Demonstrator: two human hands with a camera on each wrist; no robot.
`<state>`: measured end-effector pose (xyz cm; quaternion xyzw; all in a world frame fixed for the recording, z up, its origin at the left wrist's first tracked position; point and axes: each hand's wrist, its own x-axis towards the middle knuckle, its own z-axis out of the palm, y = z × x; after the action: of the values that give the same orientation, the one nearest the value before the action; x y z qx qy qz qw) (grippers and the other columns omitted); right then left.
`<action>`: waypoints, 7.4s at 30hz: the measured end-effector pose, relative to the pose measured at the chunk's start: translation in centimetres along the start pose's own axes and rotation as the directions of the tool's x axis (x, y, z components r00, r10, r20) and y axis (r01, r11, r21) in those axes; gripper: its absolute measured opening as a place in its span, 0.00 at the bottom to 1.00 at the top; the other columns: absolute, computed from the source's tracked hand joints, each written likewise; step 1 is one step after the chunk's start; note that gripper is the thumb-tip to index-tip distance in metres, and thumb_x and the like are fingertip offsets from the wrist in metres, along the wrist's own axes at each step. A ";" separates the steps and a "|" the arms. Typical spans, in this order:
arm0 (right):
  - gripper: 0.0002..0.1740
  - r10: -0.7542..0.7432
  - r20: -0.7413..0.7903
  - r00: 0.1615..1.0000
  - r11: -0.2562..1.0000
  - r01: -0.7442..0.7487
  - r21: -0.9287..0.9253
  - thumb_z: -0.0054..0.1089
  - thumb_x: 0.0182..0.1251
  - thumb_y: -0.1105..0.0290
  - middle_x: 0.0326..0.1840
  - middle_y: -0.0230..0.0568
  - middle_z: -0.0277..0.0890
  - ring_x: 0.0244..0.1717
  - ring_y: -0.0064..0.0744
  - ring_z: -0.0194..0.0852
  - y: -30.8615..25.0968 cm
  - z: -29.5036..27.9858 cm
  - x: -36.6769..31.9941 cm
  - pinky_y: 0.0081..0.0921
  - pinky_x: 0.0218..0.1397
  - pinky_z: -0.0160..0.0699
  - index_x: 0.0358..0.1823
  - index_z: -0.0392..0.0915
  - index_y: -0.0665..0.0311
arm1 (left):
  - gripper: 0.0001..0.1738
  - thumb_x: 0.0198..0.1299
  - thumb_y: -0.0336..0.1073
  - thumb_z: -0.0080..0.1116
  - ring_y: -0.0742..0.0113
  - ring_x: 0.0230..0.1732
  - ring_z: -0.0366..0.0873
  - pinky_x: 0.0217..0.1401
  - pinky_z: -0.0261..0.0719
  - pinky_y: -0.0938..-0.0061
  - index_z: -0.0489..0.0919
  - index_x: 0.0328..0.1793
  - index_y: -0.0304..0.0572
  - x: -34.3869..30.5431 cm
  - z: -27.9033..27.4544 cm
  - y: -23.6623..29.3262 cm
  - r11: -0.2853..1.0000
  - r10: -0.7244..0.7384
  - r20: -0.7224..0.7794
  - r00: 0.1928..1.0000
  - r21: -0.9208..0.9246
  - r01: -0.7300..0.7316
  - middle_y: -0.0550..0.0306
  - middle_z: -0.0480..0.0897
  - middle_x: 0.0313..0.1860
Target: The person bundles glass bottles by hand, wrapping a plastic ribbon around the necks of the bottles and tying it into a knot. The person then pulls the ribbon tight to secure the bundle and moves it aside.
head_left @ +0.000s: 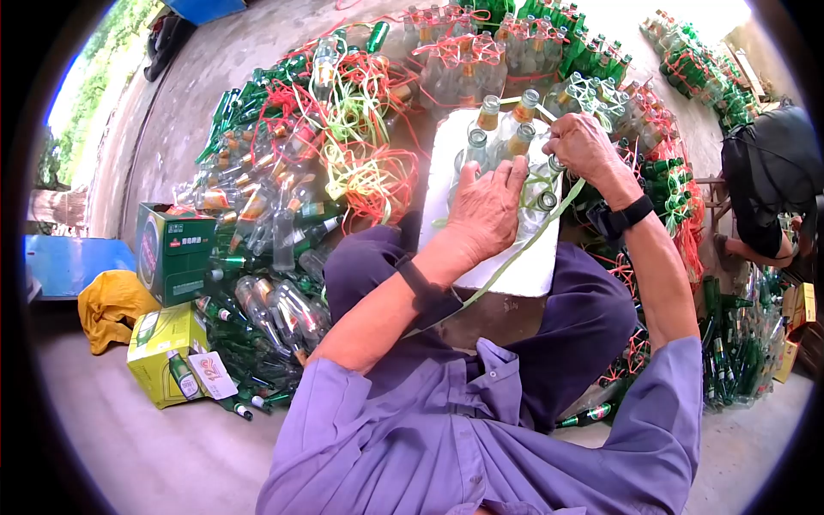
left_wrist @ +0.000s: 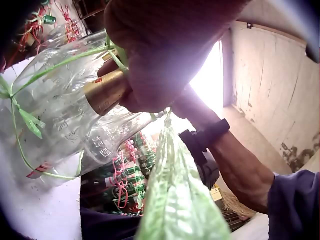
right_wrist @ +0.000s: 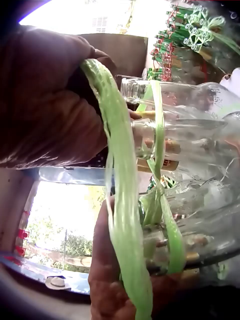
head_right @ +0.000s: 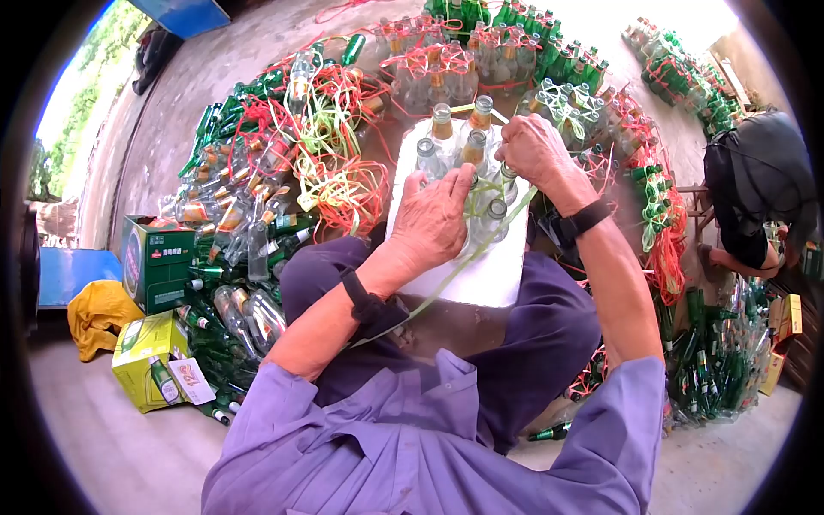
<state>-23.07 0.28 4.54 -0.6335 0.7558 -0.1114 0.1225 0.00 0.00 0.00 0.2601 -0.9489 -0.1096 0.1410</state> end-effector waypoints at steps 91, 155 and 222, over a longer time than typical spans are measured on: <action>0.16 0.234 -0.279 0.931 0.563 0.104 0.820 0.57 0.78 0.62 0.23 0.44 0.73 0.29 0.22 0.69 3.0 13.2 -8.0 0.29 0.37 0.73 0.50 0.85 0.69 | 0.19 0.65 0.51 0.62 0.46 0.34 0.82 0.49 0.72 0.59 0.79 0.48 0.44 5.8 0.3 1.7 0.997 0.001 0.016 1.000 0.077 -0.003 0.48 0.87 0.31; 0.20 0.420 -0.060 0.906 0.454 -0.152 0.878 0.63 0.68 0.61 0.14 0.35 0.69 0.21 0.22 0.64 1.5 9.2 -6.5 0.31 0.28 0.67 0.28 0.83 0.75 | 0.12 0.54 0.23 0.58 0.57 0.41 0.87 0.49 0.83 0.65 0.82 0.46 0.34 11.7 -2.6 -4.4 0.945 -0.023 -0.020 1.000 -0.326 0.015 0.47 0.87 0.36; 0.20 0.362 -0.339 0.868 0.776 -0.079 0.626 0.65 0.65 0.61 0.20 0.60 0.71 0.19 0.53 0.71 2.2 8.1 -10.7 0.40 0.29 0.73 0.24 0.79 0.74 | 0.29 0.70 0.45 0.55 0.52 0.81 0.62 0.74 0.60 0.43 0.72 0.74 0.42 5.1 2.4 2.7 0.974 0.141 -0.116 0.983 0.196 -0.117 0.48 0.74 0.75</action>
<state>-20.69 11.11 -3.37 -0.4249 0.7606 -0.4667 0.1521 -6.25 -0.07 -0.38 0.2166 -0.9588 0.0071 0.1836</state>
